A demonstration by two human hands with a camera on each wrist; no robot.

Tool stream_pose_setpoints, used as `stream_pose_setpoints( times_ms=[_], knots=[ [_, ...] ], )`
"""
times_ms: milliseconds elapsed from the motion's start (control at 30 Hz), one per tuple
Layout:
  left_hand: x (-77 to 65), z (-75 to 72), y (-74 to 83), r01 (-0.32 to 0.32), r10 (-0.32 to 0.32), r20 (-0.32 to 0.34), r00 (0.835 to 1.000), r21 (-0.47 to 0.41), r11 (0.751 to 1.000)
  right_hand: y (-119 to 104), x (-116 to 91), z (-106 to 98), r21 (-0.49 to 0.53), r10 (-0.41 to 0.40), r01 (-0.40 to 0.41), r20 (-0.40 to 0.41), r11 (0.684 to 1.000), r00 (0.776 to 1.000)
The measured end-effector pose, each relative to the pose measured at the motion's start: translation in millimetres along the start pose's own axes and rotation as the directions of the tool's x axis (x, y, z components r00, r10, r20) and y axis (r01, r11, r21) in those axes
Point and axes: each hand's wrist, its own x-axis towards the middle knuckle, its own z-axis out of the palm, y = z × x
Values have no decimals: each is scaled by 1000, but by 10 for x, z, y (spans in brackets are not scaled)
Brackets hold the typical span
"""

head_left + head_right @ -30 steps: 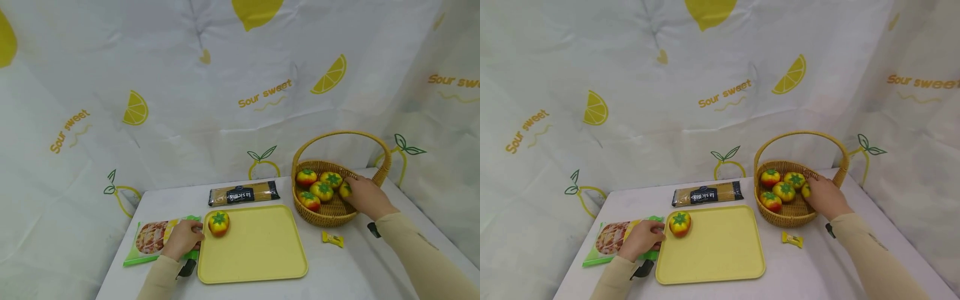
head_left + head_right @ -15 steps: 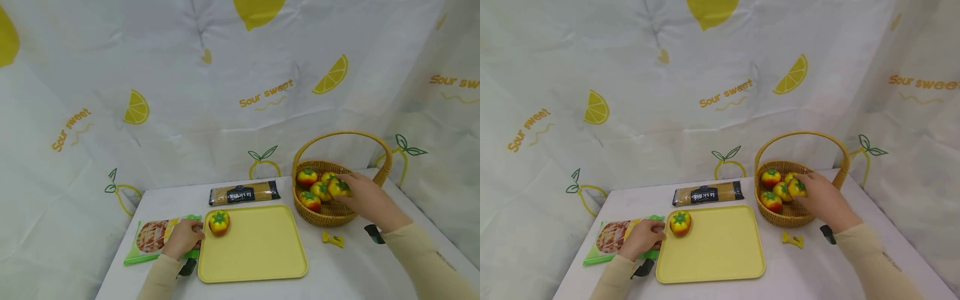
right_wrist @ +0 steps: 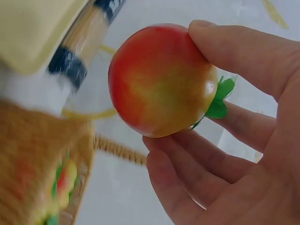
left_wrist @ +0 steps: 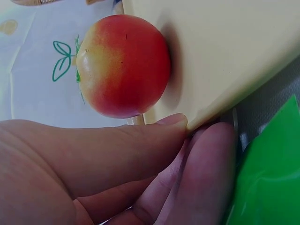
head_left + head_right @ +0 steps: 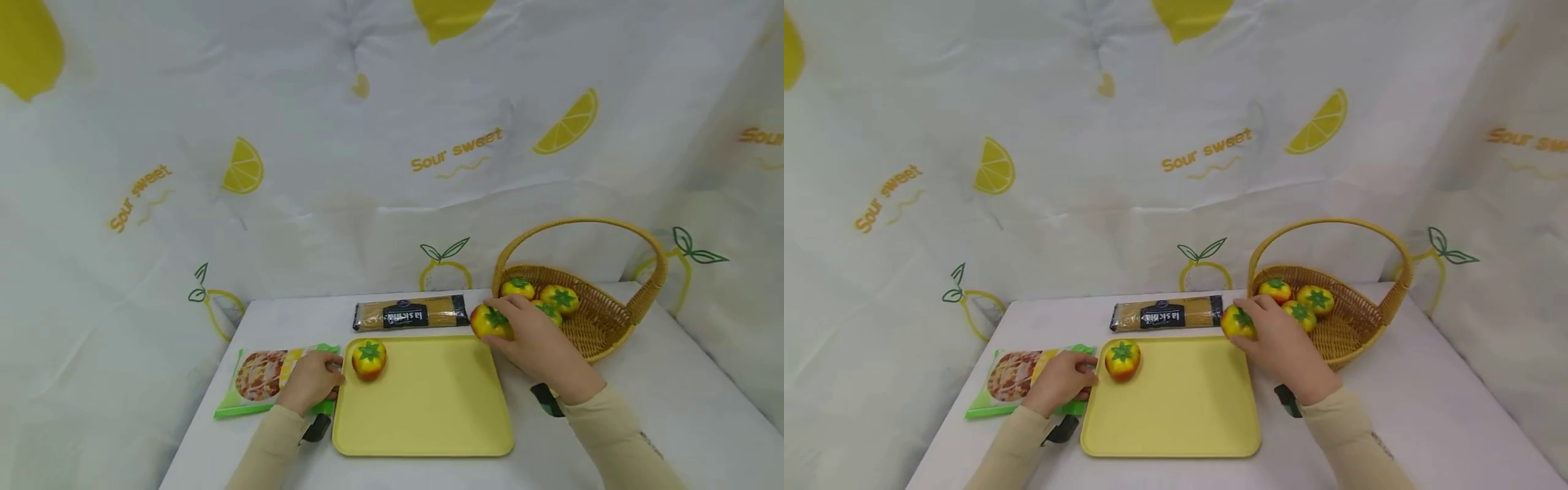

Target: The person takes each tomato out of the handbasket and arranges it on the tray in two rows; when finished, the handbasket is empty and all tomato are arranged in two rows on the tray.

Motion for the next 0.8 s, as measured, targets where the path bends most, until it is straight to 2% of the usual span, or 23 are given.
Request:
stream_pose_setpoints(
  times_ms=[133, 300, 567, 800],
  knots=[
    [6, 8, 40, -7, 7, 7, 1000, -8, 1000, -169, 75, 255, 39, -41, 42, -15, 998, 999],
    [5, -3, 52, -17, 17, 10, 1000, -21, 1000, -356, 185, 566, 95, -87, 85, 13, 992, 996],
    [13, 1, 22, -15, 15, 5, 1000, -14, 1000, -582, 326, 936, 171, -58, 43, 84, 984, 995],
    [1, -26, 22, -6, 6, 10, 1000, -9, 1000, -601, 357, 1103, 224, -44, 20, 106, 974, 993]
  ],
)
